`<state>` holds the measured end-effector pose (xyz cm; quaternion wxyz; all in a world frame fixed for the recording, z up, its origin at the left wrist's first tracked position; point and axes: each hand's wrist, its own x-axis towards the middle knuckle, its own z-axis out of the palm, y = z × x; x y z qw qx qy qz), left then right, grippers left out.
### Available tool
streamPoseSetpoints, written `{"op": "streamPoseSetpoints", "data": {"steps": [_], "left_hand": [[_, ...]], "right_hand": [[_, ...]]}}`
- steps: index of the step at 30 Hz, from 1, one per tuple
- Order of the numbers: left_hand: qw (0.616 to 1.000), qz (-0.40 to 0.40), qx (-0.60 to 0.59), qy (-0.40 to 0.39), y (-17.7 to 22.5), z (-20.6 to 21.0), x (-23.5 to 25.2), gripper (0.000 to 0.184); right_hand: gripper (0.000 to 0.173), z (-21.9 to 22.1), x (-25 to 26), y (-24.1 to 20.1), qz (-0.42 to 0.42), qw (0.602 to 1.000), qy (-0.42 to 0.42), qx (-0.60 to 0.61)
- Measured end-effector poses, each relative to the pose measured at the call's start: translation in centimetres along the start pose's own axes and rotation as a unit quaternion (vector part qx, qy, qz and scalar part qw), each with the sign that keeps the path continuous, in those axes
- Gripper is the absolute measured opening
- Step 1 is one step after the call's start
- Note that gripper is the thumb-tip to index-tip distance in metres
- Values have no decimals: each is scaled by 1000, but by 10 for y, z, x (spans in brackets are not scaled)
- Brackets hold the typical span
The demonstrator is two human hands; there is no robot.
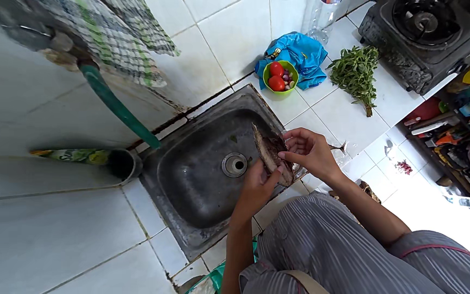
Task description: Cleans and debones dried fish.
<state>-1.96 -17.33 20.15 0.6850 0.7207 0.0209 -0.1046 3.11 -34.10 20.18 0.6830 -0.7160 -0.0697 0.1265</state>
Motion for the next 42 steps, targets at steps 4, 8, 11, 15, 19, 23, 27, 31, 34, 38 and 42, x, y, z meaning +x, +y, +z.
{"op": "streamPoseSetpoints", "data": {"steps": [4, 8, 11, 15, 19, 23, 27, 31, 34, 38, 42], "left_hand": [[1000, 7, -8, -3, -1, -1, 0, 28], [1000, 20, -22, -8, -3, -2, -3, 30], [999, 37, -28, -4, -4, -2, -4, 25], [998, 61, -27, 1, -4, -2, -5, 21], [997, 46, -26, 49, 2, 4, -5, 22], [996, 31, -12, 87, 4, 8, -3, 24], [996, 9, 0, 84, 2, 8, -1, 18], [997, -31, -21, 75, 2, 3, 0, 22], [995, -27, -29, 93, 0, 3, 2, 21], [992, -31, -35, 117, 3, 5, 2, 20], [991, -17, -33, 130, 6, 7, 2, 17]], "right_hand": [[40, -1, 0, 0, -10, 1000, -2, 5], [44, -2, -2, -1, -49, 998, -22, -27], [45, -4, -2, -3, -91, 993, -33, -66], [40, -6, -2, -9, -83, 993, -40, -69], [35, -5, -2, -11, -37, 997, -49, -43], [33, -4, 1, -10, -10, 998, -50, -27], [32, -3, 5, -8, 8, 998, -52, -15], [27, -2, 5, -7, 51, 998, -46, 13], [31, -3, 4, -6, 56, 997, -50, 12], [57, -5, 4, -7, 58, 996, -64, 19], [58, -5, 4, -7, 59, 996, -61, 20]]}}
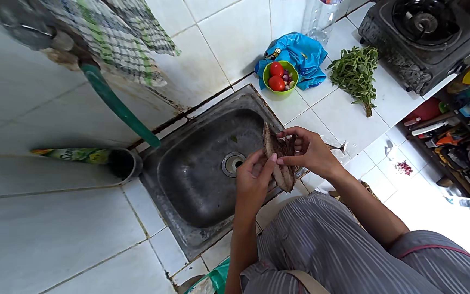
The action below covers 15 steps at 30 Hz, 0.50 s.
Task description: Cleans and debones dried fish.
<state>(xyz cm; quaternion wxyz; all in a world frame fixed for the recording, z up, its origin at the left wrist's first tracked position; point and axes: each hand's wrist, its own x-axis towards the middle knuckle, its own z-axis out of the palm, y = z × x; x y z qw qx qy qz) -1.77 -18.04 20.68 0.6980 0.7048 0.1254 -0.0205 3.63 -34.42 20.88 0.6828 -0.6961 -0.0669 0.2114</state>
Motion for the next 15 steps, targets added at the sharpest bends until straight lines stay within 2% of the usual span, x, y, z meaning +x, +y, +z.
{"op": "streamPoseSetpoints", "data": {"steps": [9, 15], "left_hand": [[999, 35, -6, 10, 3, -2, -4, 19], [999, 43, 1, 8, 6, -5, -6, 18]], "right_hand": [[60, 0, -3, -4, 14, 1000, -6, -5], [60, 2, -4, -6, 18, 999, -6, 38]]}}
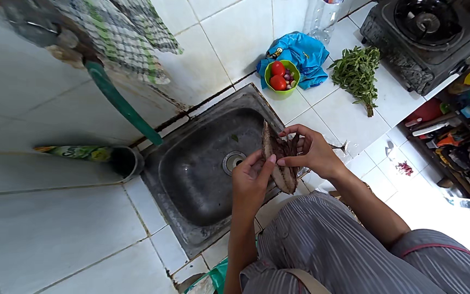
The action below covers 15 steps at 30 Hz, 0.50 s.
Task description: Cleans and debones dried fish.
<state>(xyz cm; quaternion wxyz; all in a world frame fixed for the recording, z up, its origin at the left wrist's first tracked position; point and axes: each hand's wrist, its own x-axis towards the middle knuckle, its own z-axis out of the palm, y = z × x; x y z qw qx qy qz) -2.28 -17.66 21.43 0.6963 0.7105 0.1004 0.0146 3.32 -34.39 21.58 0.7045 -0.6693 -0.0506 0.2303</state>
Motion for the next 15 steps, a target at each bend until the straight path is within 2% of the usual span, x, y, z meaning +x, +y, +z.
{"op": "streamPoseSetpoints", "data": {"steps": [8, 15], "left_hand": [[999, -1, -40, -12, 1, -2, 0, 21], [1000, 24, -3, 19, -1, -2, 2, 14]], "right_hand": [[59, -3, 1, -2, 9, 999, -16, 38], [57, 0, -2, -4, -19, 999, -14, -25]]}}
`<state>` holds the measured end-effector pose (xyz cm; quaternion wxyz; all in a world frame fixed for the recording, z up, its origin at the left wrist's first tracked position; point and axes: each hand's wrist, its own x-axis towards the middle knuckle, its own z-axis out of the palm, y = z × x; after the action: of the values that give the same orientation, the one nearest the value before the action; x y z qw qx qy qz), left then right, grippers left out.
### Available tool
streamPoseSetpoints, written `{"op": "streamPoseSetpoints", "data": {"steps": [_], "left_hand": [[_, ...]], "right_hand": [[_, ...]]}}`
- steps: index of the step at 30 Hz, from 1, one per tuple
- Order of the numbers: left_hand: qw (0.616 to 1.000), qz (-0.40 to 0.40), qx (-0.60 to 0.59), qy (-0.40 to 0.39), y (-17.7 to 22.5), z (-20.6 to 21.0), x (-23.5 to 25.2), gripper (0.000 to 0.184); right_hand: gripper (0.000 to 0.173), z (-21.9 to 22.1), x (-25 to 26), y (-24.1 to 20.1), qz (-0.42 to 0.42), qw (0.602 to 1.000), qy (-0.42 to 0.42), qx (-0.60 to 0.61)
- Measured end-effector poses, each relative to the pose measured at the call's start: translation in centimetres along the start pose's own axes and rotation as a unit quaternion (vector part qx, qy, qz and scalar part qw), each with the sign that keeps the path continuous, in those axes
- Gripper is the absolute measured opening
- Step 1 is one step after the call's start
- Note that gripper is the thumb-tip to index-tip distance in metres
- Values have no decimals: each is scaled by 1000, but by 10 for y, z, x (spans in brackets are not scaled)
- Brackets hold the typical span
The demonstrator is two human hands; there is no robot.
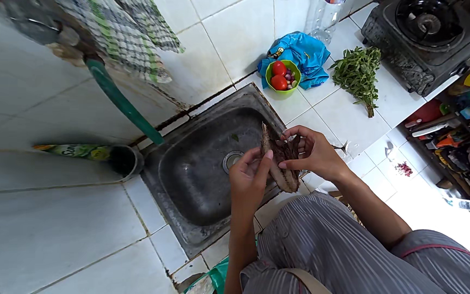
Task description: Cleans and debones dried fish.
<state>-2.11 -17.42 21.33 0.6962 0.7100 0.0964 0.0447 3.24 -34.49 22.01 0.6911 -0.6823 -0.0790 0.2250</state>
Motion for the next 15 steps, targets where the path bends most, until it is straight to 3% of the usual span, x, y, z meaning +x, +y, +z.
{"op": "streamPoseSetpoints", "data": {"steps": [7, 15], "left_hand": [[1000, 13, 10, -1, 7, 1, -3, 16], [1000, 19, 19, -16, 11, 1, -4, 14]], "right_hand": [[46, 0, -2, 1, -14, 1000, 2, -13], [50, -3, -2, 1, 9, 998, -17, 60]]}}
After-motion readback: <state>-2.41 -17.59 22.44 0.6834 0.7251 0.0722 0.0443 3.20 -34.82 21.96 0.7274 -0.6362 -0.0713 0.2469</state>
